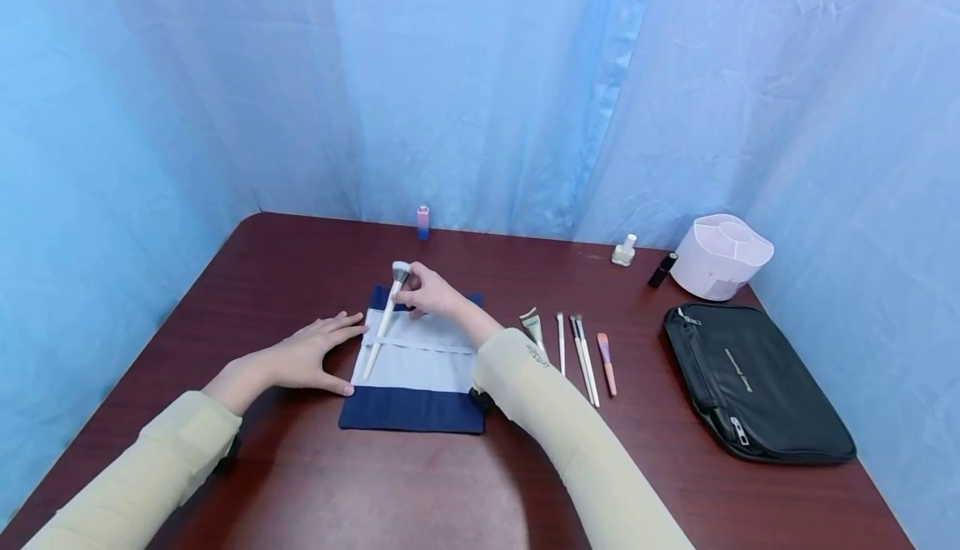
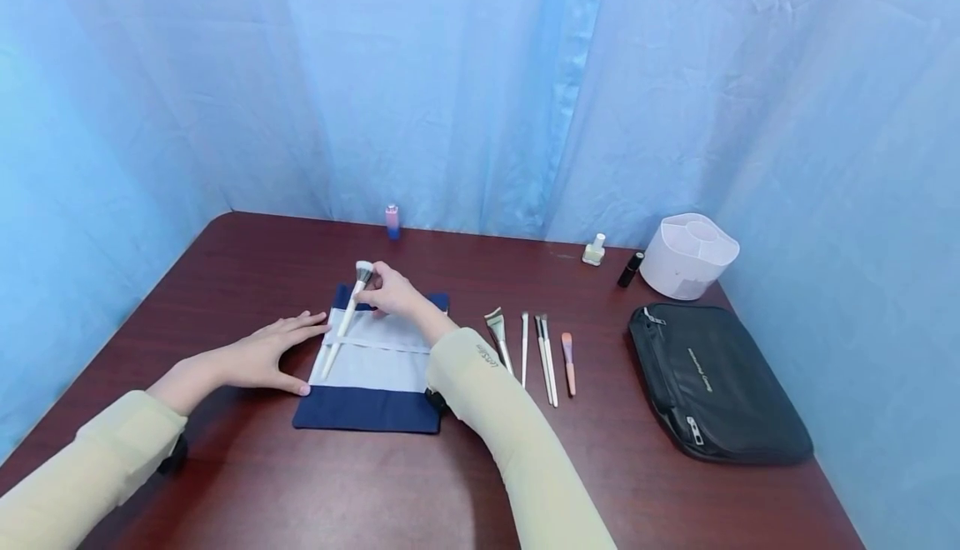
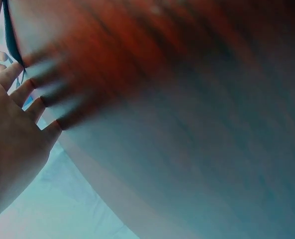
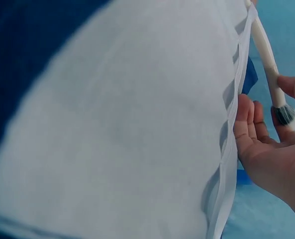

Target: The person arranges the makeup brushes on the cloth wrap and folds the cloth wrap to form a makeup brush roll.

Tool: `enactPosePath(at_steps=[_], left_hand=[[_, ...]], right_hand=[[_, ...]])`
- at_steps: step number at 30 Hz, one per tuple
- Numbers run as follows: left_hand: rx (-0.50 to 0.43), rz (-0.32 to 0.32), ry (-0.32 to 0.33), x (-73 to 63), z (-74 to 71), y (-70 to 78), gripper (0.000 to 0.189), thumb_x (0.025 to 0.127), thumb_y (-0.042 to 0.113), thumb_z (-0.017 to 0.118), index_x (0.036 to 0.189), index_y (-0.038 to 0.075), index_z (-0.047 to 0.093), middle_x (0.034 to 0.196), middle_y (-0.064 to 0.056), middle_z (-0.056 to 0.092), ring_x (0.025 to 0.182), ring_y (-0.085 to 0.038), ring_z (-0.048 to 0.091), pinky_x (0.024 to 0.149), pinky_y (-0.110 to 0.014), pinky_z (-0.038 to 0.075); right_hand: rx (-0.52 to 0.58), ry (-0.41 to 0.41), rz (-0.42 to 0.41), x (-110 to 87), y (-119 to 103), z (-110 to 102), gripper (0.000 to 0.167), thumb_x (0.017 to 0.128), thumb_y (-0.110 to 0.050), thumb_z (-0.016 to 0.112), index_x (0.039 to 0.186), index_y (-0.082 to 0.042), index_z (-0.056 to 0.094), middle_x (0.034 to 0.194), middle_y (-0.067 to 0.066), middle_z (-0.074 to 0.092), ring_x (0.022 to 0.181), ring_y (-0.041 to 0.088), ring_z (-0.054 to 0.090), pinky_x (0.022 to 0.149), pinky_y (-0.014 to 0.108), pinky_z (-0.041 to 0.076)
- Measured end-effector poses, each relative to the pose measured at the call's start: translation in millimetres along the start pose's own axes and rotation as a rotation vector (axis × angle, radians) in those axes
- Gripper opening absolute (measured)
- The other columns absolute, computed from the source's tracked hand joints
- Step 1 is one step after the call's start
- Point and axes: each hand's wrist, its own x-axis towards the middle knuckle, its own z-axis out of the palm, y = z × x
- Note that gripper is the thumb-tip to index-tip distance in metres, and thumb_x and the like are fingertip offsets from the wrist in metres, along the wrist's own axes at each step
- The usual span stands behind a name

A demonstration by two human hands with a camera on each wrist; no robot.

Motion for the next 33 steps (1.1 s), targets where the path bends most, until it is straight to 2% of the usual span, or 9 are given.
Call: enactPosePath(at_steps=[7, 11, 14, 19, 22, 26, 29, 33], left_hand=[[-0.004, 0.013, 0.007, -1.1, -0.3, 1.4, 0.103, 0.069, 0.063, 0.072, 0.149, 0.013, 0.031, 0.155, -0.014, 0.022, 0.142, -0.040, 0.016, 0.109, -0.063, 0.014], [0.004, 0.020, 0.021, -1.1, 1.0, 1.3, 0.103, 0.069, 0.063, 0.072, 0.148, 0.013, 0.031, 0.155, -0.013, 0.022, 0.142, -0.040, 0.016, 0.109, -0.062, 0.015], [0.006, 0.024, 0.025, -1.4, 1.4, 1.4, 0.102, 0.069, 0.063, 0.072, 0.148, 0.013, 0.032, 0.155, -0.013, 0.023, 0.141, -0.040, 0.017, 0.109, -0.062, 0.015], [0.004, 0.022, 0.024, -1.2, 1.8, 1.4, 0.102, 0.069, 0.063, 0.072, 0.148, 0.013, 0.032, 0.155, -0.013, 0.023, 0.141, -0.040, 0.017, 0.109, -0.063, 0.015], [0.007, 0.021, 0.025, 0.2, 2.6, 0.9, 0.103, 0.068, 0.064, 0.072, 0.148, 0.014, 0.031, 0.155, -0.012, 0.023, 0.142, -0.039, 0.017, 0.109, -0.062, 0.015], [0.005, 0.021, 0.018, 1.5, 2.5, 0.6, 0.103, 0.068, 0.065, 0.071, 0.149, 0.014, 0.031, 0.156, -0.012, 0.022, 0.142, -0.039, 0.016, 0.109, -0.062, 0.014], [0.002, 0.017, 0.009, 1.4, 2.4, 0.8, 0.103, 0.069, 0.064, 0.071, 0.149, 0.014, 0.031, 0.155, -0.012, 0.022, 0.142, -0.040, 0.016, 0.109, -0.063, 0.014], [0.006, 0.011, 0.014, -0.9, 3.1, 1.2, 0.102, 0.069, 0.063, 0.072, 0.148, 0.013, 0.032, 0.155, -0.013, 0.023, 0.141, -0.041, 0.016, 0.109, -0.063, 0.014]], right_hand=[[-0.259, -0.131, -0.063, -3.9, -3, 2, 0.031, 0.089, -0.027, 0.065, 0.105, -0.006, 0.050, 0.093, 0.006, 0.057, 0.070, 0.016, 0.055, 0.061, 0.026, 0.048], [-0.430, -0.200, -0.113, -5.0, -4, 3, 0.038, 0.086, -0.033, 0.067, 0.112, -0.008, 0.055, 0.110, 0.007, 0.055, 0.083, 0.014, 0.053, 0.069, 0.025, 0.046], [-0.505, -0.224, -0.130, -5.4, -2, 5, 0.040, 0.084, -0.037, 0.069, 0.112, -0.011, 0.057, 0.119, 0.006, 0.049, 0.091, 0.014, 0.051, 0.074, 0.024, 0.044], [-0.538, -0.216, -0.148, -5.5, -1, 6, 0.033, 0.083, -0.039, 0.071, 0.098, -0.011, 0.059, 0.120, 0.007, 0.048, 0.090, 0.015, 0.050, 0.073, 0.025, 0.043], [-0.537, -0.197, -0.148, -7.1, -1, 3, 0.039, 0.083, -0.039, 0.071, 0.109, -0.011, 0.062, 0.121, 0.006, 0.051, 0.092, 0.014, 0.052, 0.075, 0.023, 0.045], [-0.472, -0.170, -0.136, -13.6, -3, -7, 0.051, 0.083, -0.036, 0.072, 0.126, -0.014, 0.059, 0.120, 0.004, 0.057, 0.097, 0.013, 0.056, 0.079, 0.023, 0.048], [-0.438, -0.153, -0.153, -22.4, -6, -18, 0.051, 0.083, -0.034, 0.072, 0.128, -0.015, 0.058, 0.119, 0.005, 0.060, 0.098, 0.014, 0.057, 0.081, 0.024, 0.049], [-0.454, -0.111, -0.212, -36.8, -11, -36, 0.051, 0.083, -0.032, 0.072, 0.128, -0.012, 0.057, 0.119, 0.008, 0.060, 0.096, 0.015, 0.057, 0.080, 0.027, 0.049]])
